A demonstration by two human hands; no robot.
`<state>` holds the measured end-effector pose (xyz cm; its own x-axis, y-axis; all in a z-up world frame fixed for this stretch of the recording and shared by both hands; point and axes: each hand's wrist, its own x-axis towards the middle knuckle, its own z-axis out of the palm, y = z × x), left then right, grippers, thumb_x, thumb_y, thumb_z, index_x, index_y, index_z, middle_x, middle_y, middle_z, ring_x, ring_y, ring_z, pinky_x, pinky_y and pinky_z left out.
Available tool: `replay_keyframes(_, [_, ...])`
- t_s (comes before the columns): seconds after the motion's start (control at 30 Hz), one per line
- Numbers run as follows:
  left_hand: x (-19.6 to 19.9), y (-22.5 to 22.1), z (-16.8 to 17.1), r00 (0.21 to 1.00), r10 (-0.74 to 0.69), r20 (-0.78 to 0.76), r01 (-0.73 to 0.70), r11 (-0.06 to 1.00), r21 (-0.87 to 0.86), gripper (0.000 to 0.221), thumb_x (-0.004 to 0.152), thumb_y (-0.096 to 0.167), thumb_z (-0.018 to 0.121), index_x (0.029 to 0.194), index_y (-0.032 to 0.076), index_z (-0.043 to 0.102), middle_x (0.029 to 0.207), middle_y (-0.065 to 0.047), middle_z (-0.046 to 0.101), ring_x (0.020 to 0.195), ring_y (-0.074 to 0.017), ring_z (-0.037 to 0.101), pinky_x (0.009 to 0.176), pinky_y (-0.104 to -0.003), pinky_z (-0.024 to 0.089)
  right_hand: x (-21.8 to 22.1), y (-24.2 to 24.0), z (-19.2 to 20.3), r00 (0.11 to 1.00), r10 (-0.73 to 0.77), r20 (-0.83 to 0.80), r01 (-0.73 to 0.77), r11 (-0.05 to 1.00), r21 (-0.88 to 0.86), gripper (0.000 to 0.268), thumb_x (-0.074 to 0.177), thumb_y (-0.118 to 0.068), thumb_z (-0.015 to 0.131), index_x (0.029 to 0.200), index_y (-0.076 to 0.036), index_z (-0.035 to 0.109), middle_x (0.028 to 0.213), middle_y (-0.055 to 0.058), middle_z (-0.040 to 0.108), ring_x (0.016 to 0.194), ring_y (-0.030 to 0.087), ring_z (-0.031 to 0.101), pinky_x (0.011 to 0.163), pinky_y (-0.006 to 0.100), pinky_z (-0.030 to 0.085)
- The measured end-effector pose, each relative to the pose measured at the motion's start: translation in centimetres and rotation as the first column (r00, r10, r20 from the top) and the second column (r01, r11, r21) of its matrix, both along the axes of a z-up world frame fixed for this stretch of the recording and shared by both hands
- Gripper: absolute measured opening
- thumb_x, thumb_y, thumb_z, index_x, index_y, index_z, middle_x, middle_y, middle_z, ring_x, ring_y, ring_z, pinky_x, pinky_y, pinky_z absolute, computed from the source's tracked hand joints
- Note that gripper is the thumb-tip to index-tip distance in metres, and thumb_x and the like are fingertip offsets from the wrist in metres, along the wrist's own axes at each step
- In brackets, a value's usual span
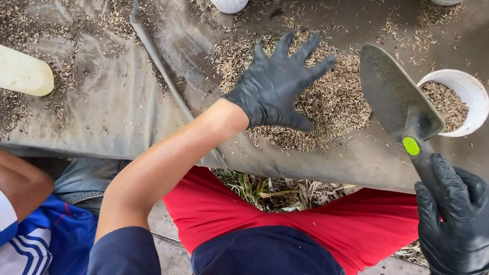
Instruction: A person wearing black gloves is filling small white plastic cups with a soil mixture using a hand trowel and then planting seeds into them at an outdoor workstation.
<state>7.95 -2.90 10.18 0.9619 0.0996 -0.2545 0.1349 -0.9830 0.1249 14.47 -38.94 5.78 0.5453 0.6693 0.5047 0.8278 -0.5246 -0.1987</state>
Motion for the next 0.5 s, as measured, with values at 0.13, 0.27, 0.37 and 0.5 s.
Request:
replay_keyframes(0.13, [-0.7,-0.2,-3.3,0.998,-0.001,-0.058,-0.003,0.998,-0.06,0.137,0.067,0.079,0.091,0.165,0.028,0.011,0.17,-0.02,0.002,0.149,-0.0587,0.007,0.104,-0.087,0.021,0.0,0.1,0.0,1.0,0.021,-0.01,-0.021,1.0,-0.001,0.036,0.113,0.003,0.083,0.148,0.001,0.074,0.134,0.023,0.074,0.109,0.038,0.075,0.082,0.045,0.059])
replay_keyframes(0.27, [-0.8,1.4,-6.6,0.98,-0.083,0.182,0.067,0.993,0.094,0.105,0.074,0.067,0.086,0.158,0.031,0.034,0.16,-0.018,0.036,0.134,-0.0551,0.043,0.084,-0.069,0.05,-0.1,0.4,0.2,1.0,0.022,0.004,-0.022,0.999,-0.029,0.044,0.111,0.003,0.085,0.152,-0.007,0.073,0.134,0.02,0.074,0.096,0.032,0.074,0.074,0.042,0.059])
replay_keyframes(0.37, [-0.2,2.3,-6.8,0.905,-0.15,0.399,0.143,0.989,0.046,0.088,0.068,0.051,0.095,0.14,0.023,0.053,0.131,-0.02,0.062,0.105,-0.0433,0.062,0.065,-0.049,0.06,0.1,0.3,-1.2,1.0,0.021,0.002,-0.021,1.0,-0.016,0.044,0.109,-0.001,0.082,0.151,-0.009,0.071,0.132,0.018,0.073,0.101,0.036,0.075,0.075,0.046,0.058])
replay_keyframes(0.5, [0.9,3.3,-9.1,0.786,-0.158,0.598,0.233,0.971,-0.049,0.054,0.075,-0.021,0.067,0.118,0.012,0.063,0.096,-0.012,0.065,0.063,-0.0219,0.068,0.034,-0.025,0.061,-0.1,0.4,-1.1,1.0,0.024,-0.012,-0.024,1.0,0.003,0.043,0.109,-0.003,0.083,0.15,-0.007,0.071,0.13,0.018,0.073,0.099,0.034,0.074,0.072,0.045,0.058])
